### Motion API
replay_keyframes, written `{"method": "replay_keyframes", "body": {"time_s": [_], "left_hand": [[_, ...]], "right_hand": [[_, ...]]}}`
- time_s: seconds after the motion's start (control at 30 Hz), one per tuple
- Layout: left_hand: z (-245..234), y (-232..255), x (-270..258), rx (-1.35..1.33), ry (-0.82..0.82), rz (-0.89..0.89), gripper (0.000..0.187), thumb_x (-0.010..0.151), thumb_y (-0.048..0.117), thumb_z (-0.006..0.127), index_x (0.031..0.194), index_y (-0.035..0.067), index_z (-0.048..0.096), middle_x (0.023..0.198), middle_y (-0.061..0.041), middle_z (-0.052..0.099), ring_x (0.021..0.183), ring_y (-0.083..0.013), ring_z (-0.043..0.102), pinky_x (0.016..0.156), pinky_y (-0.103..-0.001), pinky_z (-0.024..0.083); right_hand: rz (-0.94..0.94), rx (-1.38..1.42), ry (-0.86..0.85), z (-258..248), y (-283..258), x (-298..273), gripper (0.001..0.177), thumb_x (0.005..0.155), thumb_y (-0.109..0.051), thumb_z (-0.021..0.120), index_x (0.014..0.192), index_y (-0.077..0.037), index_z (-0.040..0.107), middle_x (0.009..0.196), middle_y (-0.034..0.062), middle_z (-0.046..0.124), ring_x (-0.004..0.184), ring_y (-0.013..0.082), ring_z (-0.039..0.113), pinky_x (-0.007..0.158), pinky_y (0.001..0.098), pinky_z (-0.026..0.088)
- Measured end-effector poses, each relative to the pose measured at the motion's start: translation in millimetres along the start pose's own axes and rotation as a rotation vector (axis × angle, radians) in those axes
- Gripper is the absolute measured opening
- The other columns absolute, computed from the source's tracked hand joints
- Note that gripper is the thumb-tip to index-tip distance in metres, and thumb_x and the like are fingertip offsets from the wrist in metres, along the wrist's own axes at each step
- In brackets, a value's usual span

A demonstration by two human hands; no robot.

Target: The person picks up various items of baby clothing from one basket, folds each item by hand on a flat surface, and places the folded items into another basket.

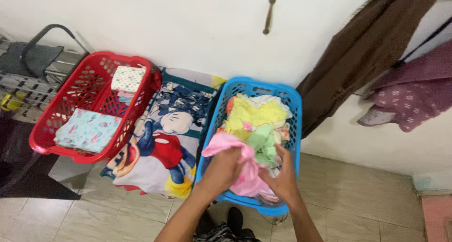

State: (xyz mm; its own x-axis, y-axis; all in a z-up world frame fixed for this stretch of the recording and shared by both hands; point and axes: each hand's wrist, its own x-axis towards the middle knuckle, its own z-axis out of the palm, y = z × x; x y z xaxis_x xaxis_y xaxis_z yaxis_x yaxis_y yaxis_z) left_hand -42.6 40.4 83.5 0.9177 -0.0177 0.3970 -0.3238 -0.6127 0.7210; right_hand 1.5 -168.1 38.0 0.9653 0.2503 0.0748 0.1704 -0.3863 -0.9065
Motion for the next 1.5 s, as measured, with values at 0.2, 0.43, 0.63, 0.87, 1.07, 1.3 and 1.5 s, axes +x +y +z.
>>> {"method": "replay_keyframes", "body": {"time_s": [0.2, 0.43, 0.63, 0.87, 1.07, 1.3, 1.5], "left_hand": [[-58, 20, -14, -0.044, -0.308, 0.208, 0.02, 0.09, 0.012, 0.071, 0.107, 0.002, 0.068, 0.116, -0.017, 0.07, 0.103, -0.0383, 0.068, 0.082, -0.046, 0.055], [-172, -31, -39, -0.138, -0.29, -0.072, 0.034, 0.077, 0.024, 0.091, 0.093, 0.003, 0.07, 0.083, -0.013, 0.071, 0.075, -0.0293, 0.07, 0.066, -0.037, 0.054], [-271, -133, -69, -0.298, -0.173, -0.139, 0.032, 0.075, 0.007, 0.083, 0.104, 0.003, 0.07, 0.096, -0.01, 0.074, 0.085, -0.0224, 0.069, 0.074, -0.034, 0.054], [-355, -188, -61, -0.109, 0.088, 0.178, 0.022, 0.084, 0.002, 0.074, 0.102, 0.002, 0.063, 0.106, -0.013, 0.068, 0.098, -0.0293, 0.064, 0.087, -0.038, 0.048], [-387, -209, -36, -0.114, -0.243, -0.117, 0.033, 0.078, 0.012, 0.086, 0.084, 0.0, 0.057, 0.075, -0.013, 0.059, 0.069, -0.0259, 0.056, 0.063, -0.036, 0.048], [-387, -246, 8, -0.039, -0.355, -0.055, 0.027, 0.073, 0.006, 0.075, 0.098, 0.002, 0.065, 0.09, -0.017, 0.069, 0.085, -0.0351, 0.069, 0.071, -0.042, 0.053], [-343, -297, 33, 0.08, -0.423, -0.096, 0.039, 0.091, 0.009, 0.068, 0.129, 0.013, 0.071, 0.111, -0.018, 0.074, 0.101, -0.0371, 0.07, 0.087, -0.045, 0.053]], "right_hand": [[-0.417, 0.17, -0.339, 17, -94, 7, 0.095, 0.062, 0.005, 0.077, 0.151, -0.003, 0.044, 0.143, 0.0176, 0.056, 0.134, 0.0285, 0.054, 0.113, 0.0381, 0.041], [-0.253, -0.08, -0.342, 101, -131, 30, 0.02, 0.071, -0.002, 0.09, 0.087, -0.004, 0.078, 0.075, 0.0066, 0.071, 0.068, 0.012, 0.064, 0.063, 0.03, 0.049], [-0.476, 0.189, 0.073, 206, -185, 41, 0.017, 0.076, 0.003, 0.076, 0.083, -0.006, 0.063, 0.075, -0.0009, 0.064, 0.076, 0.0046, 0.062, 0.095, 0.0276, 0.056], [-0.525, 0.086, 0.188, 269, -244, 49, 0.028, 0.068, 0.003, 0.077, 0.076, -0.004, 0.052, 0.086, 0.0024, 0.061, 0.079, 0.0057, 0.057, 0.067, 0.024, 0.045], [-0.256, 0.008, 0.123, 274, -223, 52, 0.028, 0.074, 0.002, 0.078, 0.07, -0.003, 0.051, 0.064, -0.0008, 0.047, 0.065, 0.0059, 0.041, 0.055, 0.0271, 0.036], [-0.149, -0.222, -0.016, 241, -229, 86, 0.025, 0.072, -0.013, 0.086, 0.071, -0.002, 0.063, 0.057, 0.0014, 0.054, 0.057, 0.006, 0.049, 0.049, 0.0277, 0.043], [-0.065, -0.167, -0.079, 218, -222, 114, 0.017, 0.076, -0.016, 0.086, 0.08, -0.005, 0.075, 0.063, 0.0009, 0.07, 0.058, 0.0046, 0.064, 0.052, 0.0254, 0.05]]}}
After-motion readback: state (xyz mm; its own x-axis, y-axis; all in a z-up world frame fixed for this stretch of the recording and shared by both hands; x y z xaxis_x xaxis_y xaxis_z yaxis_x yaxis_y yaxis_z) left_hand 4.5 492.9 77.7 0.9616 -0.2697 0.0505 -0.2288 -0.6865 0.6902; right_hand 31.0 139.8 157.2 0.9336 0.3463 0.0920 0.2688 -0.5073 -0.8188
